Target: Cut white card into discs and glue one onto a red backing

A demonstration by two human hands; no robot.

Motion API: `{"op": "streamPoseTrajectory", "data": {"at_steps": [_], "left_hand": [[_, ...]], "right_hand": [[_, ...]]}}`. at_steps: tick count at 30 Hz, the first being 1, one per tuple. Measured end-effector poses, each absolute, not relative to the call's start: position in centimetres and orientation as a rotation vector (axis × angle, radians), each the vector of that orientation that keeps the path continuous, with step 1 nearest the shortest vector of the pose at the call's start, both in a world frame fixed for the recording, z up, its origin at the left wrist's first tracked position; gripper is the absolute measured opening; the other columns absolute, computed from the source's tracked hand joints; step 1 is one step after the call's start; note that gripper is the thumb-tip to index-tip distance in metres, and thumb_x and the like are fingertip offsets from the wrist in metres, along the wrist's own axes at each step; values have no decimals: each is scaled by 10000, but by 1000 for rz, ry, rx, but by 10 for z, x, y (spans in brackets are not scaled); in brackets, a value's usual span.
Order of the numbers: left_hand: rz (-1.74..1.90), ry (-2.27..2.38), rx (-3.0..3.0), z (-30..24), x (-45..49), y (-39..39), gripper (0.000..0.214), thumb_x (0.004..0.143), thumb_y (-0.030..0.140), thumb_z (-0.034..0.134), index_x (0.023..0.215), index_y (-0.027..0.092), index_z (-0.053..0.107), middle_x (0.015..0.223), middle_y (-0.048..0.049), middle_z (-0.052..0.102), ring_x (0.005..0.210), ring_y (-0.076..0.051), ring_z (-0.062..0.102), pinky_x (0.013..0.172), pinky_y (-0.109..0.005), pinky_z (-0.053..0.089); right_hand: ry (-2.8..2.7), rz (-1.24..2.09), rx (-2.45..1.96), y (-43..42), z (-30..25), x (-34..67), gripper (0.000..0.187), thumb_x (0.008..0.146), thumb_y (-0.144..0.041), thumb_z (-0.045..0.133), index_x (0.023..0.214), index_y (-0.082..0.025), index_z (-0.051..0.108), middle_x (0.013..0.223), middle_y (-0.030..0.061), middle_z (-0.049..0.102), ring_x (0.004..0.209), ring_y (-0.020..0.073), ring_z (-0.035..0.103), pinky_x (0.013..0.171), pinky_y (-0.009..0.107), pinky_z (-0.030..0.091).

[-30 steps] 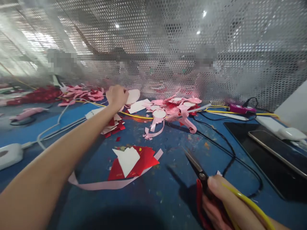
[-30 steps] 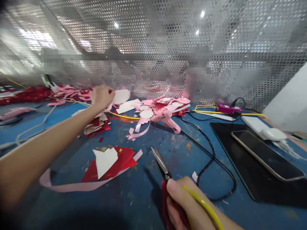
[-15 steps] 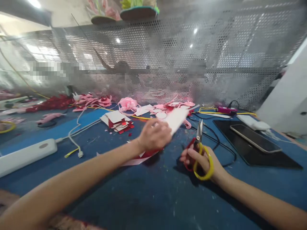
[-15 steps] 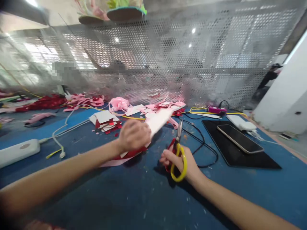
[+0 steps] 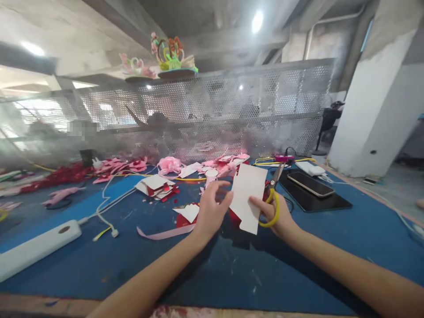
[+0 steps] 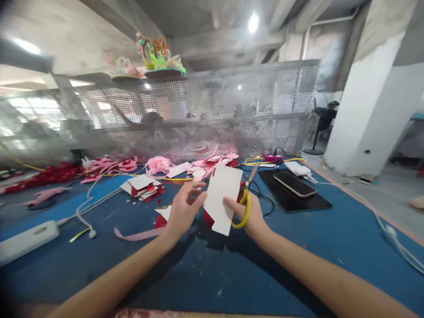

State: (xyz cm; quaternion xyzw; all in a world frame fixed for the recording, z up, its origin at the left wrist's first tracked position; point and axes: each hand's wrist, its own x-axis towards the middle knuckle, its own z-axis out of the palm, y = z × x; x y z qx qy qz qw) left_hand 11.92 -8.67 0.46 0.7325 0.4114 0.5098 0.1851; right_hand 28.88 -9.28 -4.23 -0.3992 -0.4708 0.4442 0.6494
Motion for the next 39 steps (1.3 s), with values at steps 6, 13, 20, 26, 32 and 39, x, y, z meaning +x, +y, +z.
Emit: {"op": "streamPoseTrajectory", "data": {"at_steps": [6, 13, 20, 26, 32, 39], "left_hand": [[1219, 1067, 1976, -14, 121, -85, 363, 823, 301, 554, 1169, 200, 592, 1080, -53, 673, 884, -192, 646, 758, -298, 518], [1304, 1211, 2465, -25, 121, -92, 457, 845, 308, 533, 1271, 145, 521, 1282, -95, 560, 1178, -208, 526, 1005, -330, 406], [1429, 1067, 2859, -29, 118, -88, 487, 829, 273, 556, 1298, 157, 493, 1271, -138, 562, 1134, -257, 559, 925, -369, 450], [1365, 946, 2041, -18, 121, -92, 315, 781, 277, 624, 1085, 195, 618, 1109, -74, 662, 1022, -218, 603, 912, -339, 443], [953, 762, 1165, -21, 126, -86, 304, 660, 339, 745, 866, 129, 668, 805, -53, 692, 711, -162, 620, 702, -299, 505], [1260, 548, 835, -14, 120, -74, 255, 702, 253, 722, 922, 155, 639, 884, -45, 700, 761, -155, 636, 664, -263, 511]], "right_hand": [[-1050, 953, -955, -88, -46, 293, 449, 612, -421, 762, 914, -124, 612, 883, 114, 705, 733, 247, 654, 651, 348, 520], [-989, 1065, -923, -91, -45, 287, 450, 637, -425, 739, 946, -135, 588, 909, 108, 699, 745, 244, 660, 689, 369, 523], [-968, 989, -948, -94, -42, 287, 432, 598, -418, 767, 882, -152, 580, 862, 80, 693, 722, 222, 641, 666, 336, 508], [-1019, 938, -988, -98, -39, 287, 419, 622, -437, 746, 884, -150, 588, 844, 64, 688, 695, 201, 630, 636, 313, 501], [-1177, 979, -963, -103, -35, 286, 421, 580, -426, 780, 822, -173, 547, 708, 7, 624, 612, 164, 582, 582, 285, 482], [-1209, 1455, -735, -96, -22, 308, 468, 727, -662, 525, 668, -203, 451, 625, -17, 497, 517, 117, 481, 428, 219, 358]]}}
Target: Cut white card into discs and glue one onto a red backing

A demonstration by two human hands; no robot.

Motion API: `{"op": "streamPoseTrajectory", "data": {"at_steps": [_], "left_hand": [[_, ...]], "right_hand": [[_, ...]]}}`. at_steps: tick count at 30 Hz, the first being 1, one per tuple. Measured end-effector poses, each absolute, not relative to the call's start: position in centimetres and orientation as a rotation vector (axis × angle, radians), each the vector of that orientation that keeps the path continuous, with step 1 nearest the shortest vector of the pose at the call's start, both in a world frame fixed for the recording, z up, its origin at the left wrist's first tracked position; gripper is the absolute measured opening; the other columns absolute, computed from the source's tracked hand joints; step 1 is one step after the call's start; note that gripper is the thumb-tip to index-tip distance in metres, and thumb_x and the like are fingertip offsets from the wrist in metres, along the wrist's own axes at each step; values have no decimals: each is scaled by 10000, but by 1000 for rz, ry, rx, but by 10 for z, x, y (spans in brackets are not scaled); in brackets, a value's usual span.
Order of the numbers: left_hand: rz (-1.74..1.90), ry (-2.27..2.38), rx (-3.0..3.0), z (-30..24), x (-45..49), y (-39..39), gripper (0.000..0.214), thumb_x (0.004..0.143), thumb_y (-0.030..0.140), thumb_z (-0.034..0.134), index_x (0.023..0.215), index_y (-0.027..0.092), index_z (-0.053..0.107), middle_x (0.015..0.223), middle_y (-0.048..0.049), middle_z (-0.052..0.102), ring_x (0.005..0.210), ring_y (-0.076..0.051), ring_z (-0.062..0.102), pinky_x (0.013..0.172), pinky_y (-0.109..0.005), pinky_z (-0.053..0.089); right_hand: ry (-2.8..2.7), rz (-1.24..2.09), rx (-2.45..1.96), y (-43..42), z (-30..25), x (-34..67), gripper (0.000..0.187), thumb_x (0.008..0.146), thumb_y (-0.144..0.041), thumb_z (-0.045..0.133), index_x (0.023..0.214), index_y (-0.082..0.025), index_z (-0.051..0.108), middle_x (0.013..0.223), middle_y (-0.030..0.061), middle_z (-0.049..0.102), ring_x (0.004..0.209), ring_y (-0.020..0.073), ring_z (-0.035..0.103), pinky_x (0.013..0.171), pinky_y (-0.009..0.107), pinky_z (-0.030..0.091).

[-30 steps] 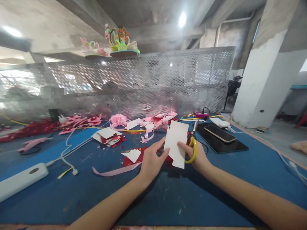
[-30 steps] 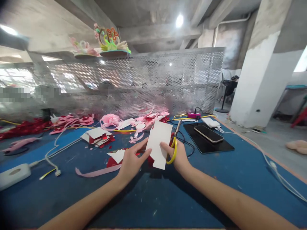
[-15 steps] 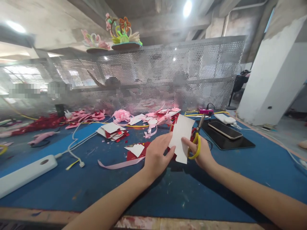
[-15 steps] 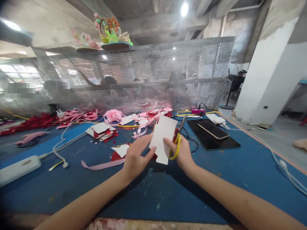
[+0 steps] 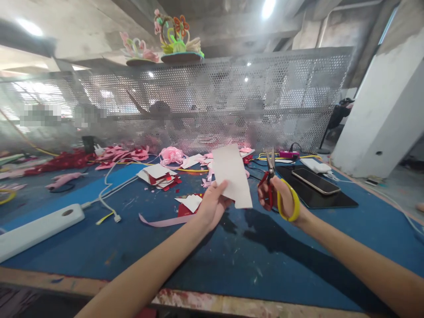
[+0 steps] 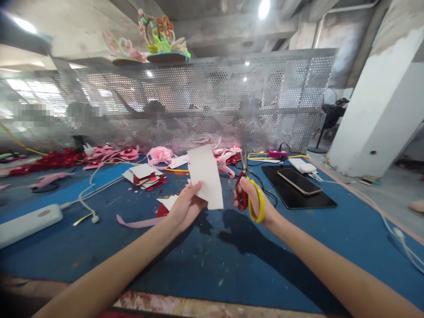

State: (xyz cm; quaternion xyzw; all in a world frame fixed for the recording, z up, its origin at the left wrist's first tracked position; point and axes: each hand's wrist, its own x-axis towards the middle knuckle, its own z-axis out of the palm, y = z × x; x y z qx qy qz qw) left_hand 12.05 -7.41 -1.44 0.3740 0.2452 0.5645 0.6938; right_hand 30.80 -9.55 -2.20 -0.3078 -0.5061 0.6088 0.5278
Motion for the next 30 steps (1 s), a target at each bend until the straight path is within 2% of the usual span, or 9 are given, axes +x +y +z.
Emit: {"op": "streamPoseTrajectory", "data": {"at_steps": [3, 6, 11, 16, 21, 25, 30], "left_hand": [[1427, 527, 725, -11, 112, -64, 193, 737, 221, 687, 913, 177, 621, 887, -18, 706, 765, -136, 644, 647, -233, 503], [1439, 517, 668, -8, 107, -60, 210, 784, 247, 641, 983, 188, 607, 919, -19, 708, 793, -138, 650, 688, -244, 512], [1404, 512, 675, -7, 113, -69, 316, 798, 279, 623, 1094, 174, 587, 1123, -61, 662, 1007, -185, 619, 864, -294, 496], [1312, 467, 833, -18, 122, -79, 373, 717, 279, 716, 1060, 167, 621, 1039, -62, 694, 912, -184, 651, 828, -298, 513], [1237, 502, 935, -23, 125, -83, 383, 653, 238, 766, 1002, 122, 659, 996, -92, 704, 943, -213, 640, 850, -315, 500], [1227, 525, 977, -19, 124, -83, 306, 662, 243, 756, 920, 96, 679, 958, -103, 710, 883, -205, 648, 794, -300, 515], [1209, 548, 930, -21, 123, -82, 275, 713, 332, 712, 894, 128, 678, 904, -84, 712, 770, -182, 649, 692, -294, 527]], "right_hand": [[-1323, 1846, -637, -103, -19, 313, 593, 724, -770, 352, 661, -192, 462, 604, -10, 456, 491, 121, 448, 444, 250, 368], [-1344, 2219, -606, -114, -20, 309, 702, 724, -816, 193, 667, -177, 478, 619, -5, 435, 490, 105, 405, 450, 240, 348], [-1308, 2367, -565, -121, -23, 298, 756, 664, -868, 168, 665, -175, 472, 609, -12, 419, 477, 97, 373, 433, 229, 319], [-1221, 2245, -440, -119, -20, 295, 731, 687, -847, 217, 664, -168, 486, 604, -15, 416, 486, 94, 377, 444, 220, 315], [-1274, 2056, -483, -119, -15, 302, 707, 711, -818, 238, 647, -168, 511, 603, -12, 419, 476, 98, 377, 443, 227, 331], [-1408, 1913, -591, -118, -14, 306, 670, 751, -779, 228, 640, -181, 509, 548, -20, 426, 438, 99, 381, 436, 231, 338], [-1567, 1784, -728, -119, -17, 303, 675, 677, -833, 262, 548, -197, 443, 460, -25, 408, 378, 96, 383, 392, 231, 320]]}}
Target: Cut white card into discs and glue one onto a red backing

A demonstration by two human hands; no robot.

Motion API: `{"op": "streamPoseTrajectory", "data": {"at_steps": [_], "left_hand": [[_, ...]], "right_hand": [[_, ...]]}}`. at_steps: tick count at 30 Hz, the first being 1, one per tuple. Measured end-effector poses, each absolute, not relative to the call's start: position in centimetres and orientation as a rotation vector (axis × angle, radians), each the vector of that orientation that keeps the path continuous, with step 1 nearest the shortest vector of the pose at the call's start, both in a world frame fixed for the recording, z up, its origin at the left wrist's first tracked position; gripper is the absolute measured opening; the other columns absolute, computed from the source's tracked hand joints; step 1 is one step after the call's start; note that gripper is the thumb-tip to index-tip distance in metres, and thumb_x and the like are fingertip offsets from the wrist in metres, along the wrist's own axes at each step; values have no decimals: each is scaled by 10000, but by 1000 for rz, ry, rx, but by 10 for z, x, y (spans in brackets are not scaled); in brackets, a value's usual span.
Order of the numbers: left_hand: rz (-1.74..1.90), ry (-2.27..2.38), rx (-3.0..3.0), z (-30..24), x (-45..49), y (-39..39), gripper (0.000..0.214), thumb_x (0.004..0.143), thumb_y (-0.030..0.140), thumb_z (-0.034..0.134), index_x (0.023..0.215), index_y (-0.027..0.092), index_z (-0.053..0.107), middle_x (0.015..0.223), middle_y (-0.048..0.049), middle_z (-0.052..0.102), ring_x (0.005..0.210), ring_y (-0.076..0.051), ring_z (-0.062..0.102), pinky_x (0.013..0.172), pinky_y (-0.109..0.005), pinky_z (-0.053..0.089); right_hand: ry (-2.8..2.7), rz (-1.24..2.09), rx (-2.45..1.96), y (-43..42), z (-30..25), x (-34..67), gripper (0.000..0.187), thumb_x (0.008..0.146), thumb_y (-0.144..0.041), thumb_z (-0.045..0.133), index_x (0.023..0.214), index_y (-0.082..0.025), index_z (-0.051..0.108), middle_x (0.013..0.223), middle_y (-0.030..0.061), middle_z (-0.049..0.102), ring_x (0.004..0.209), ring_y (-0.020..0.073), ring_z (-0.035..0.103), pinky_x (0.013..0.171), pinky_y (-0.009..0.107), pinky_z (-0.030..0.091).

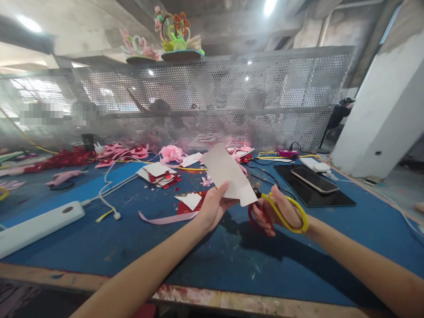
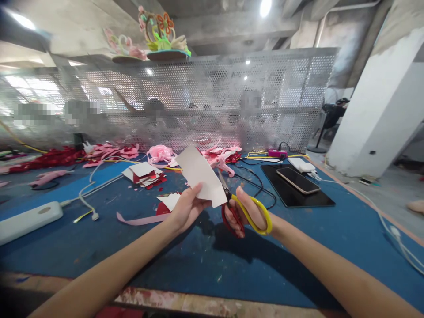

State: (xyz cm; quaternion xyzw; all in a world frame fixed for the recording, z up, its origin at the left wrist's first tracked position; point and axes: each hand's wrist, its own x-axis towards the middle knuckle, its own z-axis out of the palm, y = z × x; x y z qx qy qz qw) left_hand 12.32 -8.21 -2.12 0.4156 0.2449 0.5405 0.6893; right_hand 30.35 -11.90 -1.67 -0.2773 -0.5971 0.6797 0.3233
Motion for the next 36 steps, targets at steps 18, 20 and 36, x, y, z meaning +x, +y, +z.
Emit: {"op": "streamPoseTrajectory", "data": {"at_steps": [18, 20, 36], "left_hand": [[1245, 644, 861, -27, 123, -78, 351, 671, 256, 753, 981, 162, 618, 878, -43, 700, 702, -136, 645, 666, -258, 534], [1305, 637, 804, -26, 120, -74, 384, 670, 247, 753, 1017, 175, 606, 967, -50, 697, 756, -149, 659, 667, -258, 544], [1090, 641, 1048, -29, 124, -91, 347, 614, 295, 784, 902, 115, 713, 887, -89, 731, 830, -222, 676, 720, -268, 507]], "right_hand": [[-1383, 1591, -898, -121, -38, 288, 647, 818, -706, 280, 411, -207, 341, 267, -51, 315, 185, 65, 264, 211, 178, 208], [-1349, 1700, -939, -120, -39, 285, 645, 794, -736, 268, 415, -217, 332, 269, -55, 311, 182, 66, 244, 204, 187, 219], [-1386, 1856, -727, -126, -26, 294, 756, 680, -853, 216, 573, -166, 513, 486, -6, 487, 368, 111, 486, 417, 239, 388]]}}
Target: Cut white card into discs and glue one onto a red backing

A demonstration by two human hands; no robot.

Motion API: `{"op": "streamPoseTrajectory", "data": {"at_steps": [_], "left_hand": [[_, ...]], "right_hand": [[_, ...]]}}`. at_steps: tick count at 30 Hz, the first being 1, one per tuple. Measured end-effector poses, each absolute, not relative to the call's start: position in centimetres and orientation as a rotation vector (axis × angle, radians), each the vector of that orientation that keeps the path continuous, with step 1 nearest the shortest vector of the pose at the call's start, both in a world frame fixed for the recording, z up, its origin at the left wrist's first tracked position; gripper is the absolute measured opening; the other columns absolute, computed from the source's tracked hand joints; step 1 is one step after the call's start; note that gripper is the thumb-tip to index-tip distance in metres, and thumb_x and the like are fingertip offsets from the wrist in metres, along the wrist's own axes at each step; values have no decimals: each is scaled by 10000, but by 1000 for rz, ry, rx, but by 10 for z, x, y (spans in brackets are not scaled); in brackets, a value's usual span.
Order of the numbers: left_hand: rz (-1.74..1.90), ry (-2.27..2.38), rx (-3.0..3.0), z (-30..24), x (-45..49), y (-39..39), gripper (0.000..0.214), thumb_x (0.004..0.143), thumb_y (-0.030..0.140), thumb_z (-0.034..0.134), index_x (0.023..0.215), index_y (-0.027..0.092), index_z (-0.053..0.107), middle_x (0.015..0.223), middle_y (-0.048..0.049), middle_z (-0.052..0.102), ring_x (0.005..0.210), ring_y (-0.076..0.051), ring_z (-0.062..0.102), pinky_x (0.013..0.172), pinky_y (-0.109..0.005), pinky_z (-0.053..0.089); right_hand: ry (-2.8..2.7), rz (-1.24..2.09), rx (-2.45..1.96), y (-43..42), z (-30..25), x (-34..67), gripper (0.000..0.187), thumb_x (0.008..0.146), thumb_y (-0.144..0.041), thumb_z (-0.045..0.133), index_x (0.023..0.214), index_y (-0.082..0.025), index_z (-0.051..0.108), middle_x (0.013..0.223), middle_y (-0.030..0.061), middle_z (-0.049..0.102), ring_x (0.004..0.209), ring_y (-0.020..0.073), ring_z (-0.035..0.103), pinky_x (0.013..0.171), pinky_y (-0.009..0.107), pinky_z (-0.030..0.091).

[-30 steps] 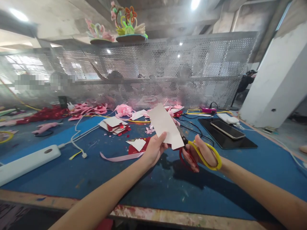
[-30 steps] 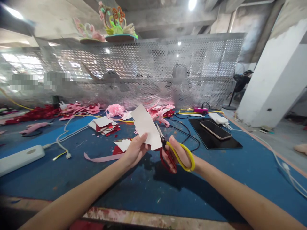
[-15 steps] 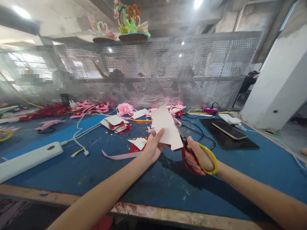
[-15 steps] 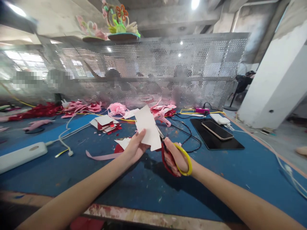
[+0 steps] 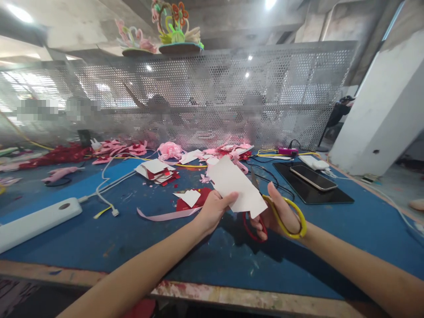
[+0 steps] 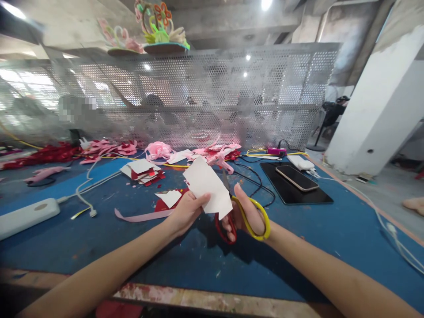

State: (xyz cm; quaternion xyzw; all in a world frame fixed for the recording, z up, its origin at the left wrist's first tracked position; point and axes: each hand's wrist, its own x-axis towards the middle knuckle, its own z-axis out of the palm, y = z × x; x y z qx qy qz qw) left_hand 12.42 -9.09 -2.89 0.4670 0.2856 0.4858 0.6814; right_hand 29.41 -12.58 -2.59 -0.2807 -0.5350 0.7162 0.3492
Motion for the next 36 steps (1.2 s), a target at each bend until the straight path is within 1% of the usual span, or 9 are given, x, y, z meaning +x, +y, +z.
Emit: {"op": "streamPoseTrajectory", "data": {"at_steps": [5, 9, 11, 15, 17, 23, 28, 34, 36], "left_hand": [[1090, 646, 1014, -29, 126, -92, 370, 606, 293, 792, 913, 102, 713, 919, -115, 725, 825, -233, 673, 777, -311, 503], [1098, 640, 1008, -30, 127, -93, 387, 610, 286, 790, 939, 103, 704, 929, -114, 723, 837, -229, 670, 808, -322, 497], [1095, 626, 1020, -31, 126, -92, 390, 614, 287, 787, 949, 106, 698, 925, -107, 724, 850, -227, 668, 806, -314, 496], [1026, 642, 1156, -36, 124, -90, 369, 647, 308, 760, 950, 109, 692, 891, -92, 728, 823, -226, 673, 730, -288, 503], [1022, 673, 1197, -38, 124, -89, 372, 644, 305, 761, 958, 119, 689, 889, -82, 729, 848, -233, 670, 740, -292, 502], [1013, 669, 1197, -37, 125, -89, 420, 622, 320, 771, 994, 146, 684, 951, -71, 721, 971, -265, 642, 889, -364, 469], [1018, 677, 1195, -36, 125, -90, 459, 629, 312, 768, 1041, 139, 664, 1088, -100, 679, 1010, -268, 627, 907, -361, 464], [1012, 775, 1324, -35, 123, -90, 430, 611, 321, 770, 982, 120, 683, 1070, -101, 686, 977, -273, 641, 825, -331, 506], [1000, 799, 1366, -34, 122, -90, 413, 606, 313, 771, 959, 116, 689, 1043, -97, 697, 957, -270, 648, 802, -324, 514]], "right_hand": [[-1289, 1809, -878, -128, -26, 288, 724, 654, -865, 254, 450, -186, 402, 343, -48, 362, 215, 62, 313, 249, 189, 221], [-1160, 1876, -871, -129, -29, 284, 689, 633, -853, 348, 423, -197, 331, 306, -77, 284, 198, 31, 190, 210, 171, 164], [-1142, 1909, -815, -128, -28, 284, 698, 650, -848, 331, 425, -188, 356, 302, -68, 300, 209, 31, 218, 222, 163, 196], [-1241, 1951, -733, -125, -26, 291, 740, 709, -825, 260, 565, -161, 551, 455, 30, 552, 365, 114, 516, 344, 210, 409], [-1342, 1928, -718, -123, -26, 294, 774, 744, -804, 208, 583, -158, 602, 496, 61, 596, 429, 142, 567, 390, 233, 439], [-1516, 1605, -930, -125, -26, 293, 810, 736, -815, 178, 380, -173, 520, 271, 15, 392, 239, 85, 359, 269, 216, 262], [-1384, 1584, -974, -128, -31, 285, 761, 736, -806, 255, 327, -183, 409, 217, -11, 300, 179, 61, 276, 213, 195, 158], [-1147, 1902, -879, -124, -29, 289, 830, 753, -805, 171, 500, -138, 596, 297, -3, 410, 235, 69, 368, 265, 186, 288], [-1166, 1948, -879, -123, -27, 293, 862, 771, -791, 125, 474, -133, 597, 309, 14, 426, 249, 74, 394, 278, 188, 304]]}}
